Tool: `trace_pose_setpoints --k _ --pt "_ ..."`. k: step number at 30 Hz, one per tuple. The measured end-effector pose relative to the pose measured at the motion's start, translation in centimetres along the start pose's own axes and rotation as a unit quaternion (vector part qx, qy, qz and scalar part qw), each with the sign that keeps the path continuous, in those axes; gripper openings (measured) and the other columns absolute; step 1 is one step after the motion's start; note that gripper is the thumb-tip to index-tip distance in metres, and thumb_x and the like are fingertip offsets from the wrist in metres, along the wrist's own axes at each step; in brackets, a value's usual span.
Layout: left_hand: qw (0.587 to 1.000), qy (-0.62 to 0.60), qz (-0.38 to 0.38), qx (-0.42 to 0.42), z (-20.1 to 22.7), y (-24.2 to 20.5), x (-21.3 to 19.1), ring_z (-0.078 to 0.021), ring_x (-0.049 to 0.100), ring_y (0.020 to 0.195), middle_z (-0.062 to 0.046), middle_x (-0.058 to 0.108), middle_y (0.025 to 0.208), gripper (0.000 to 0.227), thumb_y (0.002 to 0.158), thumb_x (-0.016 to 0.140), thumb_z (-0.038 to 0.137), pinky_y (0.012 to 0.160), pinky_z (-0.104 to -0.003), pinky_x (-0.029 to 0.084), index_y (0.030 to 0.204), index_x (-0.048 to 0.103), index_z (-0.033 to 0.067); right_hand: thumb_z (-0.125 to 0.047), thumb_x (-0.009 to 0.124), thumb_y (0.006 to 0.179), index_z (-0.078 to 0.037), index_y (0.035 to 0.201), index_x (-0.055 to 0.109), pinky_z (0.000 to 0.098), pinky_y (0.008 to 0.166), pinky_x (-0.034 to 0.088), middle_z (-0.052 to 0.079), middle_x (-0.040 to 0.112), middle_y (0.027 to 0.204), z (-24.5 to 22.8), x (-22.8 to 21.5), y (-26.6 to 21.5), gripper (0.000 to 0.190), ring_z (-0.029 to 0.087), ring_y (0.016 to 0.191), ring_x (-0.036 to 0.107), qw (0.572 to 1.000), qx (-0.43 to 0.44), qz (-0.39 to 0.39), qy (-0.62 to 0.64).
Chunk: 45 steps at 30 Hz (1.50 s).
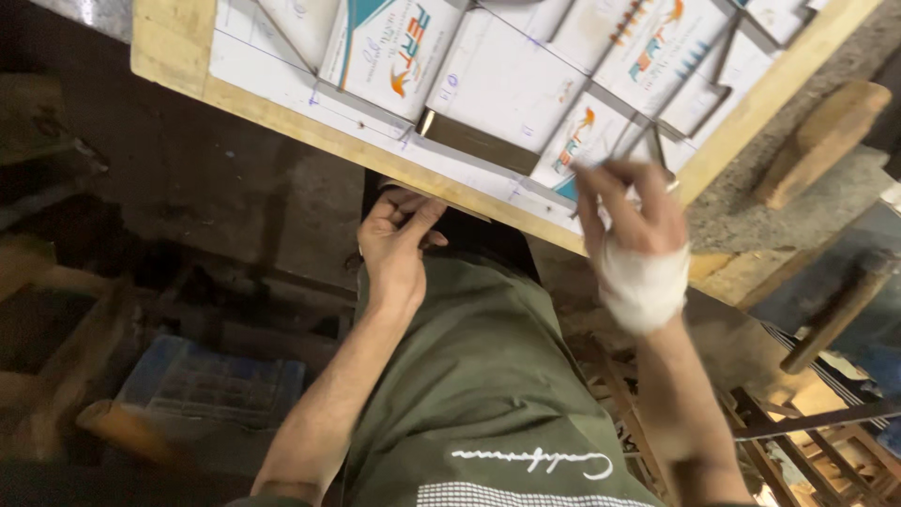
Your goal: The person places a white plastic bag on a wooden board with metal frames, then removes it. They proceed to pick up small metal strips and fit them into the slots of the metal frames, adjusting them to ensure a proper fit.
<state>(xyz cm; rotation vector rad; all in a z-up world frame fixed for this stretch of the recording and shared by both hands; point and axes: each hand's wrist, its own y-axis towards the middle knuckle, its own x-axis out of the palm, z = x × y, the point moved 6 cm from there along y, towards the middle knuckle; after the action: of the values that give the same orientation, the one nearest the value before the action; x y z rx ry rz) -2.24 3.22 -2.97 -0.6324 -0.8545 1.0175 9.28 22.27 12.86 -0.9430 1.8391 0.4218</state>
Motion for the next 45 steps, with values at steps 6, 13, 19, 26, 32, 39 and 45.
trace_pose_setpoints --k 6,13,19,26,32,39,45 --pt "1.0 -0.005 0.011 -0.002 -0.1 -0.2 -0.2 -0.0098 0.067 0.076 -0.005 0.071 0.093 0.019 0.087 0.08 -0.003 0.051 -0.023 0.052 0.099 0.066 0.0026 -0.003 0.08 0.091 -0.01 0.123 0.077 0.0359 0.072 0.055 0.011 0.067 0.105 -2.6 4.5 -0.2 0.034 0.023 0.084 0.068 0.993 0.008 -0.079 0.092" --pt "1.0 -0.001 0.015 -0.016 0.0 -0.7 -0.6 -0.0104 0.067 0.075 -0.007 0.073 0.094 0.02 0.087 0.079 -0.005 0.049 -0.024 0.049 0.099 0.067 0.0028 0.002 0.079 0.088 -0.012 0.124 0.077 0.0367 0.079 0.056 0.01 0.066 0.107 -3.0 5.5 0.2 0.039 0.025 0.093 0.068 0.993 -0.017 -0.075 0.086" --pt "1.0 0.004 0.015 -0.025 0.3 -1.1 -0.4 -0.0108 0.069 0.077 -0.006 0.072 0.094 0.018 0.087 0.078 -0.006 0.049 -0.024 0.05 0.099 0.067 0.0022 0.003 0.081 0.086 -0.011 0.121 0.077 0.037 0.079 0.054 0.008 0.064 0.107 -3.5 5.7 0.6 0.038 0.026 0.092 0.065 0.993 -0.019 -0.054 0.099" --pt "1.0 -0.001 0.014 -0.016 0.1 -1.1 -0.6 -0.0106 0.068 0.075 -0.007 0.071 0.094 0.018 0.088 0.078 -0.008 0.047 -0.023 0.047 0.098 0.066 0.0009 0.006 0.078 0.078 -0.007 0.123 0.077 0.0353 0.069 0.053 0.011 0.066 0.107 -3.5 6.3 0.3 0.046 0.024 0.084 0.063 0.991 -0.082 -0.08 0.073" --pt "0.999 -0.008 0.031 -0.025 -0.1 -1.1 -1.1 -0.0103 0.066 0.069 -0.005 0.069 0.093 0.019 0.087 0.078 -0.008 0.044 -0.022 0.046 0.097 0.065 0.0009 0.005 0.073 0.071 -0.006 0.124 0.075 0.0374 0.071 0.054 0.01 0.064 0.108 -3.0 6.4 0.4 0.054 0.026 0.087 0.064 0.983 -0.117 -0.106 0.089" --pt "0.999 0.012 0.047 -0.011 0.2 -1.3 -0.8 -0.0098 0.065 0.069 -0.007 0.069 0.094 0.02 0.088 0.077 -0.01 0.044 -0.022 0.045 0.098 0.064 0.0014 0.007 0.072 0.072 -0.005 0.122 0.077 0.0349 0.069 0.053 0.01 0.065 0.106 -2.0 5.7 0.5 0.052 0.023 0.084 0.064 0.983 -0.126 -0.099 0.092" --pt "0.998 0.035 0.045 0.003 1.1 -0.8 -0.7 -0.0107 0.065 0.069 -0.007 0.07 0.093 0.018 0.088 0.076 -0.01 0.046 -0.023 0.048 0.098 0.065 0.0009 0.007 0.073 0.071 -0.005 0.119 0.077 0.034 0.066 0.051 0.01 0.066 0.106 -2.3 5.4 1.3 0.05 0.023 0.082 0.062 0.984 -0.104 -0.085 0.118"
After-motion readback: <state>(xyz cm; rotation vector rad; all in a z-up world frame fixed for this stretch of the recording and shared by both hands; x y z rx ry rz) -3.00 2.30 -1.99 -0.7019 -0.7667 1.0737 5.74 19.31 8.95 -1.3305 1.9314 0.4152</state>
